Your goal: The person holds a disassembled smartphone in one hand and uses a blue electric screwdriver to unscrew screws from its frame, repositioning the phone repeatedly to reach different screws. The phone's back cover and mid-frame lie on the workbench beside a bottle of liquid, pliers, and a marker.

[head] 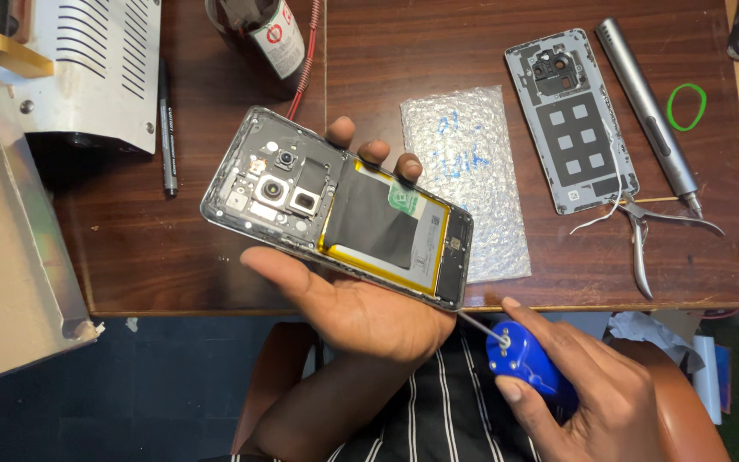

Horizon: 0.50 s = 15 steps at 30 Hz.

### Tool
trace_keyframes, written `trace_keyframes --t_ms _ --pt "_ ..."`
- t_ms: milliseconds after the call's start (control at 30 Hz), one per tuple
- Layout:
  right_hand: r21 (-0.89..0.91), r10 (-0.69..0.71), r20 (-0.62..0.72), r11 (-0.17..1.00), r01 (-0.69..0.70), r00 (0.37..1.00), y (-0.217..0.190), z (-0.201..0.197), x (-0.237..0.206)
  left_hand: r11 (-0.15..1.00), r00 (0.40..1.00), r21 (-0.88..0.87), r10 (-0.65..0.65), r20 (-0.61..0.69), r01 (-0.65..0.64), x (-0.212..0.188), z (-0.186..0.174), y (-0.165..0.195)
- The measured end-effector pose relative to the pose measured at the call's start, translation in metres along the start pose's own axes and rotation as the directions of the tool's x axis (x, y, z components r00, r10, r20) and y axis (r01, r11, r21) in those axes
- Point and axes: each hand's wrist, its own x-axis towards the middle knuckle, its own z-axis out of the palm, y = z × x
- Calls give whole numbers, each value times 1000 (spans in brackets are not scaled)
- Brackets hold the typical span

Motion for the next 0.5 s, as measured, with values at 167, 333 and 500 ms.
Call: trace_keyframes --t_ms 167,333,500 --pt "118 40 9 992 -41 999 5 -9 -4 998 997 -9 -66 -36 66 8 -2 0" --pt "-18 -1 27 1000 2 1000 23 -31 -7 813 812 62 -567 -141 578 15 -12 6" --pt "-227 -43 192 970 87 980 46 -62 -11 347 342 -42 -935 -89 937 -8 -8 19"
